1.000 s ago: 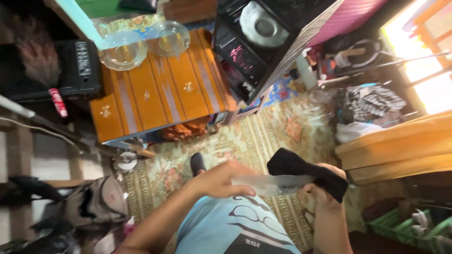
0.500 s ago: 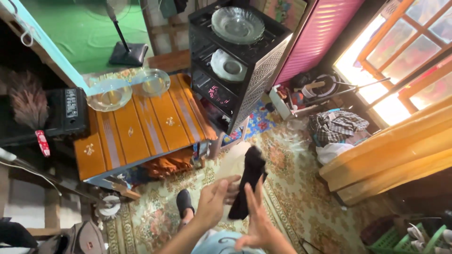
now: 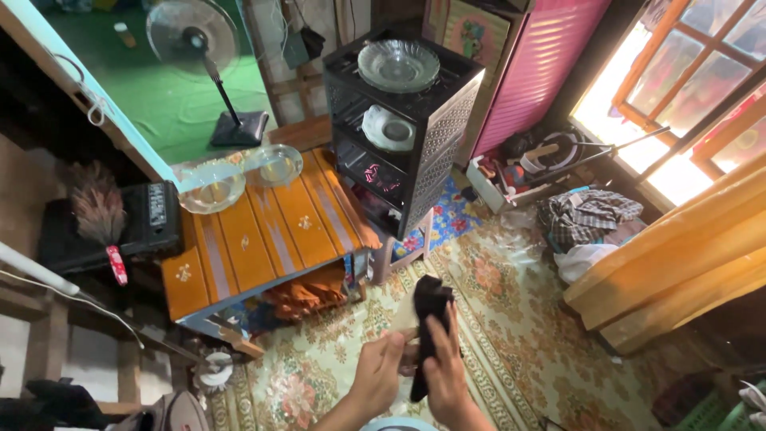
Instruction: Wiping and cleaning plastic plates using a black cloth.
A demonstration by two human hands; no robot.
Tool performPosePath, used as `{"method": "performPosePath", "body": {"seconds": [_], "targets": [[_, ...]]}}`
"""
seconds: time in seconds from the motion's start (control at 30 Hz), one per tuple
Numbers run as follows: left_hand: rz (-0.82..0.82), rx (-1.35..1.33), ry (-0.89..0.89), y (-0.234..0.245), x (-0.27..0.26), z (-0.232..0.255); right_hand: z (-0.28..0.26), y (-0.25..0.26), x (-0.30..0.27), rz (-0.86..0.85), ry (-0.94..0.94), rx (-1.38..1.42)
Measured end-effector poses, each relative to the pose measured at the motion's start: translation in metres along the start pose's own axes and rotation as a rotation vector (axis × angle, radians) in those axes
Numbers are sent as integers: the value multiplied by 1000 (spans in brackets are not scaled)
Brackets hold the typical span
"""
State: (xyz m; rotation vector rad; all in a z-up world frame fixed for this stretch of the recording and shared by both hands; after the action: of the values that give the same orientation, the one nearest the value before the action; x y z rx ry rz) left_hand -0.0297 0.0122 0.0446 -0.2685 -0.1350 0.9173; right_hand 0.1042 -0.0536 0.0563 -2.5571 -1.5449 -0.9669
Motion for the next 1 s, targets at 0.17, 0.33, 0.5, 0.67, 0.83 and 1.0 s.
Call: {"method": "performPosePath", "body": {"seconds": [0.17, 0.33, 0.5, 0.67, 0.83, 1.0], "targets": [[-7, 277, -94, 28, -25, -11, -45, -13, 19, -66, 350, -151], [74, 141, -122, 44, -68, 55, -7, -55, 1, -66, -16, 41], [335, -102, -158, 87, -102, 57, 12, -114, -81, -145, -226, 344], [319, 89, -93, 115, -130, 6, -80, -129, -54, -283, 245, 5], [248, 90, -147, 114, -132, -8, -103, -120, -5, -295, 310, -170], [344, -220, -66, 102, -91, 11, -22, -115, -8, -287, -197, 230]]}}
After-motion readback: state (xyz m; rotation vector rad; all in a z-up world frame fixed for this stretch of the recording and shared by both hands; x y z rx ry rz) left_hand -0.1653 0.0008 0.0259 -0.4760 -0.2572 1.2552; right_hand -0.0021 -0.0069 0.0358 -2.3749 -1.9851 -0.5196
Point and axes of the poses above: each hand's wrist, its own x-axis towards the middle knuckle, its own y-axis out of the back of the hand, z = x × y, the point moved 4 cm from there along x, towards the middle knuckle, and after that the axes turned 4 degrees about -y, right-handed, at the moved point
